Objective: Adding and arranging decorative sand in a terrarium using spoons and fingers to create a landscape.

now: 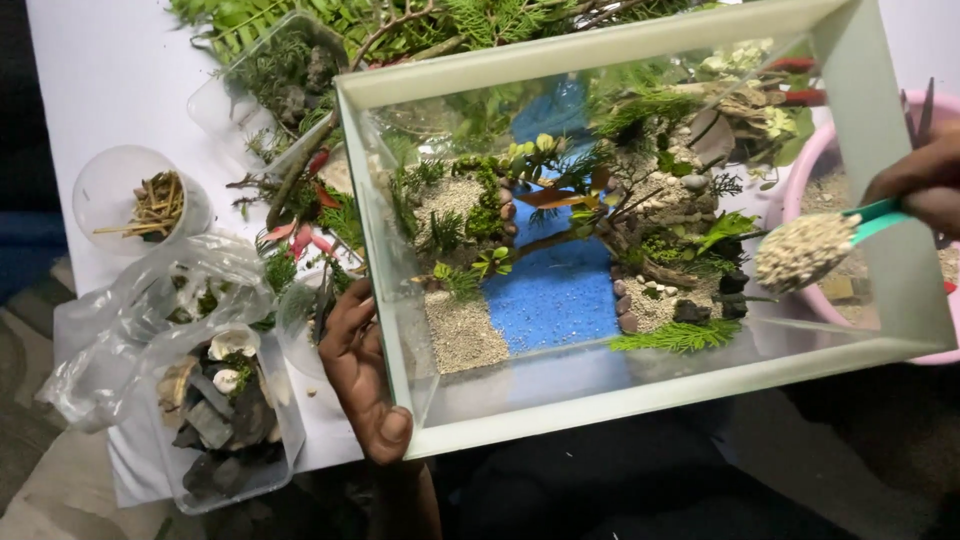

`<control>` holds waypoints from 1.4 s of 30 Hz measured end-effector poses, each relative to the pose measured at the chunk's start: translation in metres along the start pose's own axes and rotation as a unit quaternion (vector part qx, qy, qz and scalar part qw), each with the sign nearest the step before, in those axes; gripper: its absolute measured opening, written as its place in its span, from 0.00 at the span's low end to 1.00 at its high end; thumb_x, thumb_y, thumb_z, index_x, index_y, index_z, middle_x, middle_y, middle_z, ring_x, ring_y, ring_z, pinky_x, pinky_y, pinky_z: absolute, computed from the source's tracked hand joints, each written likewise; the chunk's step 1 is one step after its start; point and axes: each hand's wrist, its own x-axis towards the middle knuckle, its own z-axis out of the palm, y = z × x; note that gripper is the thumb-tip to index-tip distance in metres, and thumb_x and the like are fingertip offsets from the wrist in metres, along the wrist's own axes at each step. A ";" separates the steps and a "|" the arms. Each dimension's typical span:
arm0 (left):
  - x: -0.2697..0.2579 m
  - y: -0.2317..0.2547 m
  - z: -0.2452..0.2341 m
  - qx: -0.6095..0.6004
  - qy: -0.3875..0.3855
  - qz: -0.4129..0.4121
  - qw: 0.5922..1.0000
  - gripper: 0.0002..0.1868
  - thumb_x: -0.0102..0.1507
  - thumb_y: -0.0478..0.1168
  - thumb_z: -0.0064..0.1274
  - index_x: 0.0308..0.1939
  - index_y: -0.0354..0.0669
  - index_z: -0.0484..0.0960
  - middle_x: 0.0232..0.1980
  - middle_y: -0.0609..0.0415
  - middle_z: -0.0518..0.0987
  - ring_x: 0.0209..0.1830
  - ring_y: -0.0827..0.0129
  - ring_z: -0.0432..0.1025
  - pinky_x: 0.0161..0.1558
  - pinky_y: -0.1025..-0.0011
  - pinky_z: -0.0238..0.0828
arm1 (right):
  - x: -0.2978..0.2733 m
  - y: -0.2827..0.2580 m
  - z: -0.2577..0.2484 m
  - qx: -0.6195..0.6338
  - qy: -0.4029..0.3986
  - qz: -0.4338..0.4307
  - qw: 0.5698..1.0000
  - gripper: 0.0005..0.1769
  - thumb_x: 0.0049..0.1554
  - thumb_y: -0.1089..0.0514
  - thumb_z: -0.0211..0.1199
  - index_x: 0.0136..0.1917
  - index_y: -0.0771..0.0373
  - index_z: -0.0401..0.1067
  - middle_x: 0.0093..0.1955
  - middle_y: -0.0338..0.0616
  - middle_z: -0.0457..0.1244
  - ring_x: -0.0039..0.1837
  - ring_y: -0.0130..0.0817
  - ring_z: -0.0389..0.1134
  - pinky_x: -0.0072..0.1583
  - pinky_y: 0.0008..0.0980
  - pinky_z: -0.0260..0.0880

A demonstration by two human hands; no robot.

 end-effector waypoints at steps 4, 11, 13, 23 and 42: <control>0.001 0.011 0.000 -0.001 -0.007 -0.026 1.000 0.44 0.64 0.68 0.53 0.70 0.40 0.61 0.77 0.30 0.55 0.75 0.54 0.63 0.64 0.64 0.69 | -0.063 -0.160 0.016 -0.013 0.088 -0.250 0.964 0.10 0.57 0.62 0.60 0.45 0.54 0.82 0.27 0.42 0.60 0.30 0.33 0.63 0.40 0.32 0.58; 0.006 0.023 0.003 0.055 -0.011 -0.055 0.997 0.45 0.64 0.75 0.47 0.68 0.41 0.63 0.77 0.35 0.60 0.25 0.82 0.54 0.38 0.79 0.58 | -0.057 -0.252 0.033 -0.089 -0.023 -0.391 0.916 0.11 0.60 0.56 0.55 0.53 0.57 0.74 0.45 0.38 0.72 0.43 0.34 0.75 0.48 0.35 0.76; 0.007 0.025 0.002 0.071 -0.010 -0.065 0.995 0.45 0.64 0.76 0.46 0.68 0.43 0.64 0.77 0.37 0.61 0.26 0.83 0.52 0.39 0.79 0.57 | -0.048 -0.259 0.040 -0.115 -0.049 -0.407 0.905 0.12 0.61 0.54 0.53 0.55 0.56 0.72 0.48 0.40 0.71 0.45 0.38 0.76 0.49 0.41 0.78; 0.013 0.038 0.002 0.109 -0.032 -0.068 0.991 0.43 0.67 0.76 0.37 0.68 0.44 0.64 0.76 0.37 0.63 0.23 0.83 0.48 0.33 0.82 0.51 | -0.019 -0.303 0.080 -0.161 -0.212 -0.427 0.865 0.14 0.65 0.51 0.50 0.59 0.54 0.71 0.50 0.41 0.69 0.44 0.42 0.73 0.45 0.43 0.72; 0.016 0.039 -0.001 0.112 -0.036 -0.072 0.990 0.43 0.68 0.76 0.36 0.67 0.44 0.65 0.76 0.33 0.64 0.24 0.82 0.49 0.35 0.81 0.54 | -0.008 -0.313 0.156 -0.210 -0.292 -0.373 0.855 0.20 0.62 0.60 0.49 0.67 0.58 0.65 0.54 0.53 0.68 0.52 0.60 0.71 0.48 0.53 0.70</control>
